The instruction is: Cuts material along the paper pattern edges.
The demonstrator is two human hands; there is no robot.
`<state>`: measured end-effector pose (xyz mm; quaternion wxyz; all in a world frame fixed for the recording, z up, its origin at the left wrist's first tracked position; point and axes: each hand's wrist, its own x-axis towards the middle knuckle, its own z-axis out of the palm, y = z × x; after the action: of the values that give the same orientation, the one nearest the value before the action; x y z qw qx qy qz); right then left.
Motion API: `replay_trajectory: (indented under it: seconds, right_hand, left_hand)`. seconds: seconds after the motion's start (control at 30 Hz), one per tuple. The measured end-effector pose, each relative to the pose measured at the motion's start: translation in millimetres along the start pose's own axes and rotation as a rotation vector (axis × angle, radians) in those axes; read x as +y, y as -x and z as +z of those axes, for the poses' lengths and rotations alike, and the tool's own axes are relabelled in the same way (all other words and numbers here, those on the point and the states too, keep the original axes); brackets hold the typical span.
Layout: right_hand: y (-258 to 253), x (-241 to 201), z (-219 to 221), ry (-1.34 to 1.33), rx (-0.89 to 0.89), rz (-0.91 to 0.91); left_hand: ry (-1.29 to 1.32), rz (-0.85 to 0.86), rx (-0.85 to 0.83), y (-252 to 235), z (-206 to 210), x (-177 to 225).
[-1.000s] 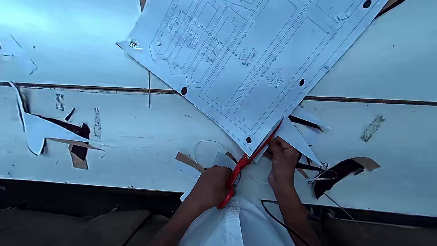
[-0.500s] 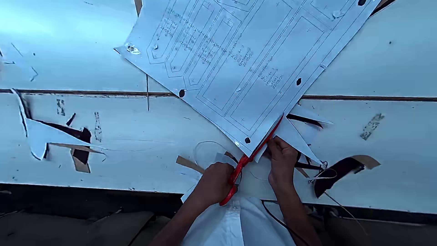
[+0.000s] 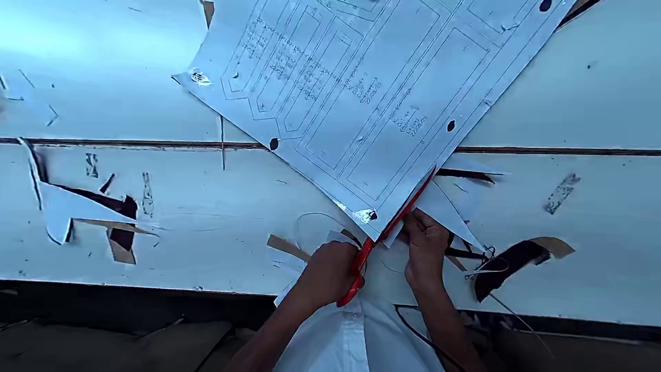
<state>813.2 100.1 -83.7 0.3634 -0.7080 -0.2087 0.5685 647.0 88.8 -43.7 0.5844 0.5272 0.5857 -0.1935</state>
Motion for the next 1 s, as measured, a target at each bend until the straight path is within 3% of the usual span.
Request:
replay_trajectory:
  seconds: [0.37, 0.67, 1.0]
  right_hand:
    - [-1, 1, 0, -0.011, 0.009, 0.003]
    - [-1, -1, -1, -0.011, -0.014, 0.022]
    - [-1, -1, -7, 0.09, -0.043, -0.014]
  left_hand:
    - [0.007, -0.019, -0.012, -3, -2, 3]
    - [0.024, 0.048, 0.077, -7, -4, 18]
    - [0.031, 0.004, 0.009, -12, -9, 15]
